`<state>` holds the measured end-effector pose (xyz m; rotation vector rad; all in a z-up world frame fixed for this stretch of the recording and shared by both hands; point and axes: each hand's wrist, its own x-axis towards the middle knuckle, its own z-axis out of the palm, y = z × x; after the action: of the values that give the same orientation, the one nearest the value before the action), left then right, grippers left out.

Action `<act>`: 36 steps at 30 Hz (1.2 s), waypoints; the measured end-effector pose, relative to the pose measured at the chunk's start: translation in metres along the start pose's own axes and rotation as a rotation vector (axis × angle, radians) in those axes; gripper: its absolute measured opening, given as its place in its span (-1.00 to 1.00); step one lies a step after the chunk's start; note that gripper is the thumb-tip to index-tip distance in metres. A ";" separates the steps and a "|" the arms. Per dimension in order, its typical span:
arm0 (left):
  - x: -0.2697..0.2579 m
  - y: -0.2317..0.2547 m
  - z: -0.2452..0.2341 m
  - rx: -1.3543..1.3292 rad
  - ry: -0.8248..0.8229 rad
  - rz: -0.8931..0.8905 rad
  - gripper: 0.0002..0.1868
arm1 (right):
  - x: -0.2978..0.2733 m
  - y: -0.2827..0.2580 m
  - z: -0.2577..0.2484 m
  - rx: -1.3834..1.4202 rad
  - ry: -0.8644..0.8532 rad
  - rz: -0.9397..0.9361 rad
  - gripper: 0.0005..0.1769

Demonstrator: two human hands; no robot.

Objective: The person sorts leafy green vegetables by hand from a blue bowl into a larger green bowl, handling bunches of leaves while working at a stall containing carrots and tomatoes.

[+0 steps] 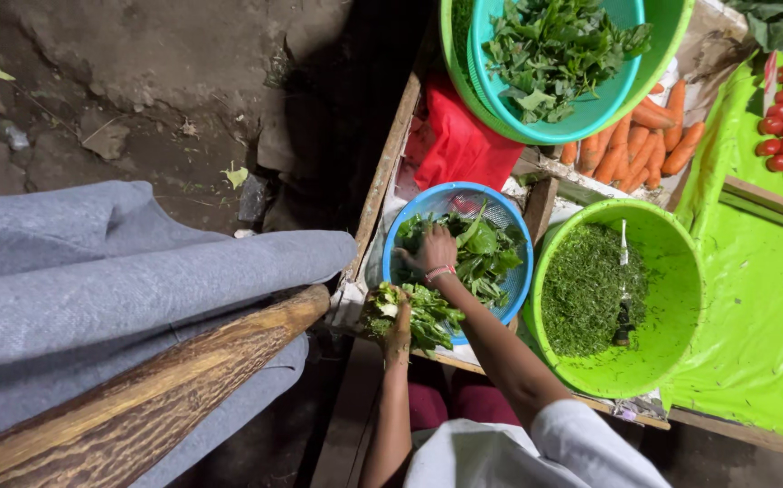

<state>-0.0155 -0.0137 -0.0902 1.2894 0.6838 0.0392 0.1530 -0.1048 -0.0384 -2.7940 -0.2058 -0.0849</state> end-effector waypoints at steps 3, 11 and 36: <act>-0.005 -0.004 -0.001 -0.223 -0.015 0.264 -0.55 | 0.004 0.008 0.023 0.004 -0.309 0.181 -0.33; 0.001 0.012 -0.028 -1.161 0.081 -0.075 -0.54 | -0.013 0.064 -0.022 0.554 -0.215 0.104 -0.70; -0.003 0.011 -0.057 -0.126 0.072 0.091 -0.52 | -0.092 0.115 -0.140 0.247 -0.726 0.225 0.02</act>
<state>-0.0415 0.0381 -0.0853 1.2013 0.6729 0.2009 0.0750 -0.2712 0.0481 -2.4585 -0.0602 0.9436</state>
